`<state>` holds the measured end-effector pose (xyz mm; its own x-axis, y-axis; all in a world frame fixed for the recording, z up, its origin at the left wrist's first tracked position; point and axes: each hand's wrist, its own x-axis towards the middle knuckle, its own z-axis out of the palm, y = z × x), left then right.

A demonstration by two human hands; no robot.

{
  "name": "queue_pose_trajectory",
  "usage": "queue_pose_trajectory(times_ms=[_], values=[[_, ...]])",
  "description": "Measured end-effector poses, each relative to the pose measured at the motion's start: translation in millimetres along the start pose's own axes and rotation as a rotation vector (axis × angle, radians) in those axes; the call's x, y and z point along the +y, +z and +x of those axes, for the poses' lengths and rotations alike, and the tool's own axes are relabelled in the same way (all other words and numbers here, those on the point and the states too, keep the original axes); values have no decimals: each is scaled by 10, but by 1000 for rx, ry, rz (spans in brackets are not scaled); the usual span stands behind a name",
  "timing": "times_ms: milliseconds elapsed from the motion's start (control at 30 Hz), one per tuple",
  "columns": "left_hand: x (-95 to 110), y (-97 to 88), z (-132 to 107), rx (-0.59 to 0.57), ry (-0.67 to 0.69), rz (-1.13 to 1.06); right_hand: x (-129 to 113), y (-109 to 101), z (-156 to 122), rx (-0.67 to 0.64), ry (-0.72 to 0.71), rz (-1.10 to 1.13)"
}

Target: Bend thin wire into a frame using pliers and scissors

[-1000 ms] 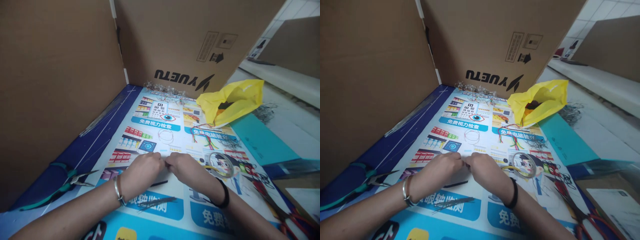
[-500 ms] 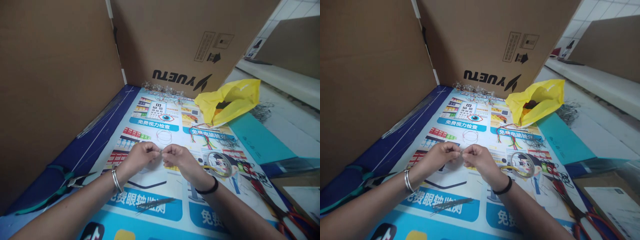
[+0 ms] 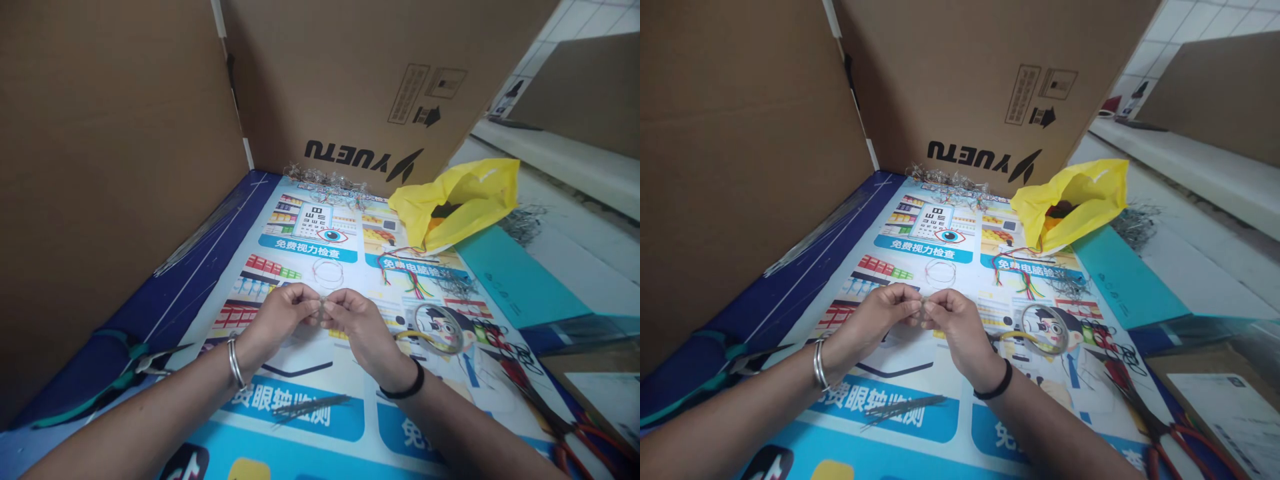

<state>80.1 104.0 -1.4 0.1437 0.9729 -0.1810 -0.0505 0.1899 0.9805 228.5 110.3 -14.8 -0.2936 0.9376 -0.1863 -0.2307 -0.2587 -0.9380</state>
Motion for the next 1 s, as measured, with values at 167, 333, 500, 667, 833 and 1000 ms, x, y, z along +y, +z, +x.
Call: queue_pose_trajectory(times_ms=[167, 333, 500, 667, 833, 1000], values=[[34, 7, -12, -13, 6, 11, -10, 5, -6, -8, -2, -19], [90, -51, 11, -65, -31, 64, -85, -54, 20, -59, 11, -244], [270, -336, 167, 60, 53, 177, -238, -98, -58, -257, -81, -837], [329, -679, 428, 202, 108, 391, -271, -1, -305, -633, -234, -1414], [164, -795, 645, 251, 100, 503, -185, 51, -412, -686, -295, -1588], [64, -855, 792, 288, 92, 589, -136, 62, -400, -721, -326, -1659]])
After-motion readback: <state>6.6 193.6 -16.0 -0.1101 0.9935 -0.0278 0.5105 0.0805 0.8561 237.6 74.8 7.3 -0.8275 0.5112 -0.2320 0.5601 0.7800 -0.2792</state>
